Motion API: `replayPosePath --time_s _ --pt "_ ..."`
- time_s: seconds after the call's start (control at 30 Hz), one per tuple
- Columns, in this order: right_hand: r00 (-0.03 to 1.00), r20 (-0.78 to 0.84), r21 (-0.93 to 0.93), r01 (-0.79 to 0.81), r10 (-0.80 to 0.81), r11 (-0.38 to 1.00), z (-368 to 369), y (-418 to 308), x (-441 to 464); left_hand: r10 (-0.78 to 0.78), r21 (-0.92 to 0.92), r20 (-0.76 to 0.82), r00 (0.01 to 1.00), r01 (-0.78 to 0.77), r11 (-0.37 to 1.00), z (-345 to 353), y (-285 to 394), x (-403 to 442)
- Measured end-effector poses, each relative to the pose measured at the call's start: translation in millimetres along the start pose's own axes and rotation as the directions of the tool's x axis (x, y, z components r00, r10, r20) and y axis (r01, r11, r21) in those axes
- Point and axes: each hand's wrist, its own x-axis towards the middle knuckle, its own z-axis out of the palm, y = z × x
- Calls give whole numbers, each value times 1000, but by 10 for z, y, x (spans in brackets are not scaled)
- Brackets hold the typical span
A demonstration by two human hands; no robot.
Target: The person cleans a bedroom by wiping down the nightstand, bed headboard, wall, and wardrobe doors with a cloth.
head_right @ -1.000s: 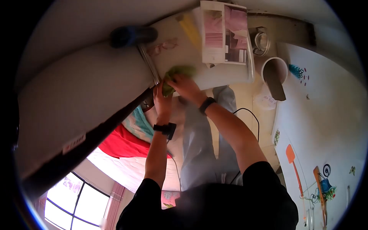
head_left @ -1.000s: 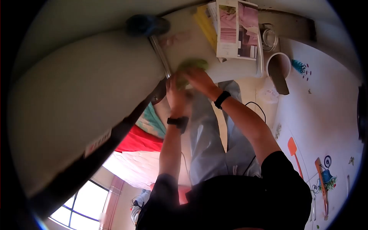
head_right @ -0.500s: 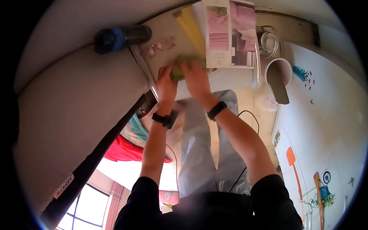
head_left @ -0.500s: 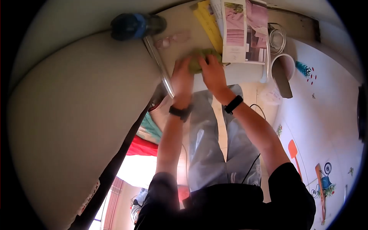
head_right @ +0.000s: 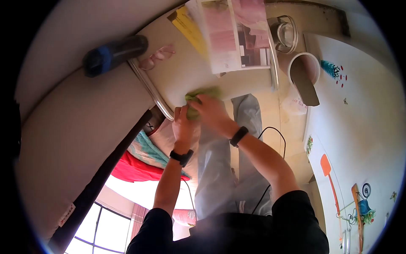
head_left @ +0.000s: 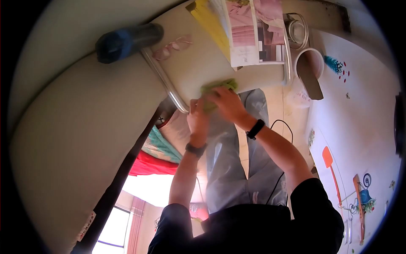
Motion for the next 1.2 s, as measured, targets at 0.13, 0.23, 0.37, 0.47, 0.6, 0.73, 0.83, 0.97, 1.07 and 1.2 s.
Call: replayPosePath --time_s 0.13,0.23,0.37,0.47,0.6,0.73,0.83,0.97,1.07,1.2 --pt "998 -59 -148 18 -27 989 -347 357 -181 80 -50 76 994 -76 996 245 367 58" --pt "991 -133 -199 -37 11 979 -683 593 -324 136 -135 87 987 -124 983 513 719 153" --pt "961 -134 -120 -256 240 959 -1048 827 -521 225 -284 108 968 -187 940 867 1077 240" --pt "930 -200 -100 -332 308 938 -1010 759 -563 235 -294 138 962 -187 937 889 1079 285" --pt "930 -243 -97 -306 276 947 -633 636 -524 250 -239 121 961 -216 947 742 750 255" --pt "963 -177 -7 -207 203 978 -247 321 -213 132 -157 105 986 -115 981 291 315 187" --pt "973 -224 22 -58 62 998 49 75 175 10 -152 14 1000 -7 988 -58 126 205" --pt "974 -218 40 66 -56 997 374 -324 701 -80 -74 -223 972 65 995 -207 -168 217" --pt "971 -206 -16 120 -121 993 439 -379 756 -47 -40 -303 952 37 999 -113 -385 167" --pt "972 -204 48 133 -120 990 353 -269 506 -193 -55 -121 974 188 981 -166 -36 87"
